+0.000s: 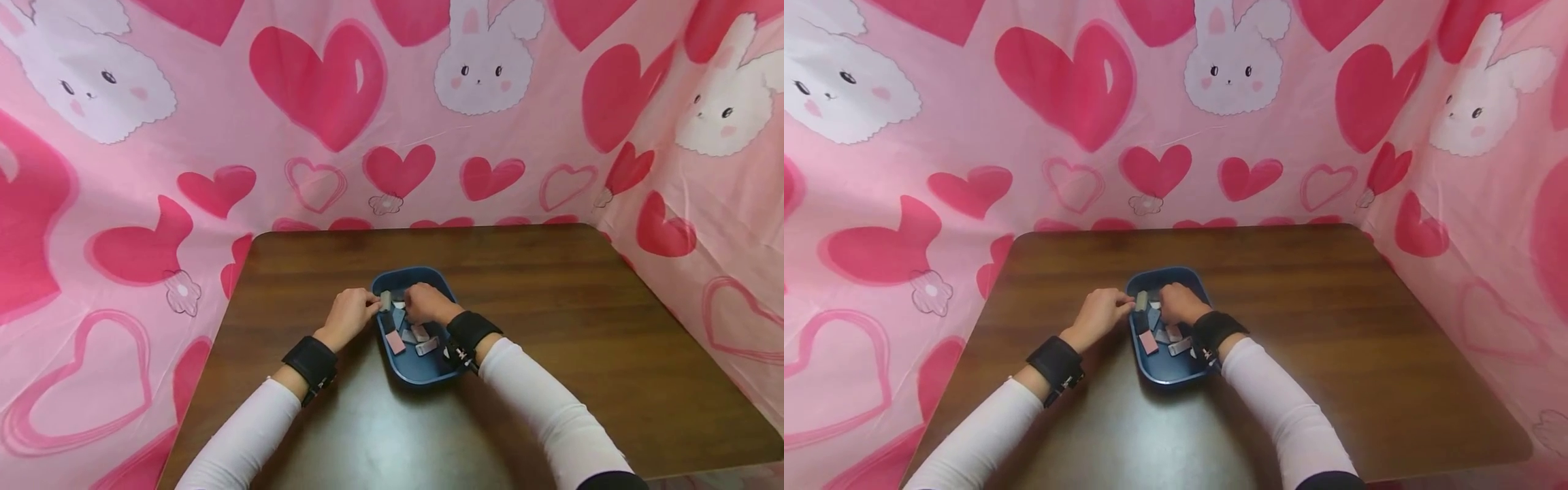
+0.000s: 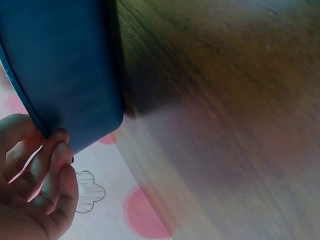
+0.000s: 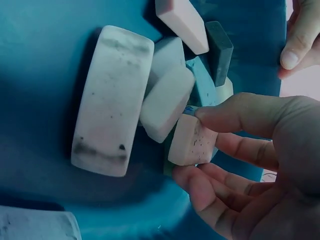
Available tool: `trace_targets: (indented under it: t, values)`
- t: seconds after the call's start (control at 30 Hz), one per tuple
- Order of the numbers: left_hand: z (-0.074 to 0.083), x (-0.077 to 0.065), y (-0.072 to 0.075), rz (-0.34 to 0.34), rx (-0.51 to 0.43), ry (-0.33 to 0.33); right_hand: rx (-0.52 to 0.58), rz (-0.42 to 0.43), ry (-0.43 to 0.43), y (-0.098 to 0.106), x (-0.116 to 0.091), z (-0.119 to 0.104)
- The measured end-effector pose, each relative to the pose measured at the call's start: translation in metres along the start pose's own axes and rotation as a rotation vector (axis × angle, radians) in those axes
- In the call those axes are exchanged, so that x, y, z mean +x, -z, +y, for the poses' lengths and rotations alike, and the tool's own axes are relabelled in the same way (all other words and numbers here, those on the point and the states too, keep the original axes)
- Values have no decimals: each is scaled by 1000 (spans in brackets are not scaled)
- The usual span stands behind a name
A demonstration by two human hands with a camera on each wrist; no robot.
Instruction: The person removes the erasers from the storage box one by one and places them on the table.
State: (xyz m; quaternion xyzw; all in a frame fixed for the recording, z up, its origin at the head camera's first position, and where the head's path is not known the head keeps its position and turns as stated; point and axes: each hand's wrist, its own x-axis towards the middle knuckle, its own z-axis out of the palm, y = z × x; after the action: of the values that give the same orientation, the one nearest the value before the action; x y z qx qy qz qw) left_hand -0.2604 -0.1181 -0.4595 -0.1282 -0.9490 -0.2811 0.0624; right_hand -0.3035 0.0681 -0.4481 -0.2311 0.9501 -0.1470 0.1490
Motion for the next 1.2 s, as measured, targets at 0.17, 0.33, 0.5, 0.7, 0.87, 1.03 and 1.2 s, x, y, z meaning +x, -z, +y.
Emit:
trace_targets:
  t: [0.17,0.33,0.5,0.7,0.87,1.03,1.2]
  values:
    - [0,0,1,-21,-18,11,30,55,32,14,-7,2]
    - [-1,0,0,-29,-30,20,103,167,11,37,-21,14]
    - [-1,-1,-1,-24,-34,25,154,284,-68,57,-39,48]
    - [-3,0,-2,-13,-38,45,84,311,-211,48,-68,112]
    - [-4,0,0,1,-26,33,74,196,-322,23,-90,150]
    - [-3,3,2,-48,-20,46,141,138,-371,6,-101,160]
    - [-5,5,3,-49,-37,53,143,116,-371,9,-98,160]
